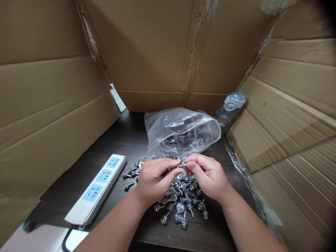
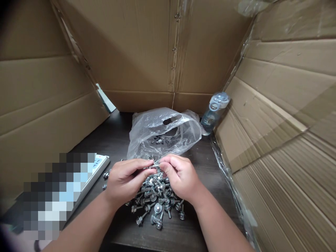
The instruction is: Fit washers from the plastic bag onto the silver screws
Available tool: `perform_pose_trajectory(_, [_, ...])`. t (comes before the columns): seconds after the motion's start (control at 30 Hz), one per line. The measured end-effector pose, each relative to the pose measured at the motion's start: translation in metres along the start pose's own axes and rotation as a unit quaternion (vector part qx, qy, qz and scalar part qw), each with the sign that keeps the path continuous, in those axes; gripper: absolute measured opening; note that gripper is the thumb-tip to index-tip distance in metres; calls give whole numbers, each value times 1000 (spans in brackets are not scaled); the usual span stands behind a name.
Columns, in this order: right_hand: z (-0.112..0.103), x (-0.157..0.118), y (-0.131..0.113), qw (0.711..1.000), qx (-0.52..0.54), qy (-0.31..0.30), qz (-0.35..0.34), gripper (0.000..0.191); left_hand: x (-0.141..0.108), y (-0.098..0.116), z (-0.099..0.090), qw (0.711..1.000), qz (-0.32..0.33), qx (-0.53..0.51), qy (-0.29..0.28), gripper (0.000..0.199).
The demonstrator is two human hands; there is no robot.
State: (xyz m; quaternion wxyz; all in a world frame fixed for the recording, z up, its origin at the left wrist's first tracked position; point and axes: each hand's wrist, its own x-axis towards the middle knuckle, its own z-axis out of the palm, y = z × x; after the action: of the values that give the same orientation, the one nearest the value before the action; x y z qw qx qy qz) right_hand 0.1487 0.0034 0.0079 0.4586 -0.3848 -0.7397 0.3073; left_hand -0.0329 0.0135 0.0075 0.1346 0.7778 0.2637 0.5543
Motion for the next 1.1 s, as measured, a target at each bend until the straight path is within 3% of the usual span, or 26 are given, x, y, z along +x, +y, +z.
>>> perform_pose_trajectory(0.17, [10, -2, 0, 995, 7, 18, 103, 48, -1, 4, 2, 999, -32, -14, -18, 12])
perform_pose_trajectory(0.23, [12, -3, 4, 987, 40, 24, 151, 53, -2, 6, 5, 997, -73, -16, -6, 10])
perform_pose_trajectory(0.33, [9, -3, 11, 977, 119, 40, 171, 58, -4, 9, 10, 976, -208, -66, 25, 8])
perform_pose_trajectory(0.47, [-2, -4, 11, 972, 207, 17, 110, 39, -3, 11, 12, 908, -365, -197, 63, 11])
perform_pose_trajectory(0.53, [-4, -4, 7, 977, 190, -12, 91, 32, -1, 11, 12, 889, -380, -249, 56, 11])
perform_pose_trajectory(0.63, [-3, -4, 0, 988, 132, -16, 77, 16, 0, 12, 11, 894, -360, -262, 56, 9])
perform_pose_trajectory(0.8, [3, -3, 1, 987, 75, -29, 137, 51, -2, 14, 13, 908, -362, -204, 50, 11])
perform_pose_trajectory(0.97, [0, -4, 7, 966, 150, -22, 210, 56, -1, 14, 14, 873, -408, -263, 53, 12])
perform_pose_trajectory(1.1, [-3, -3, 3, 963, 225, 3, 148, 37, 1, 13, 14, 846, -425, -315, 60, 15])
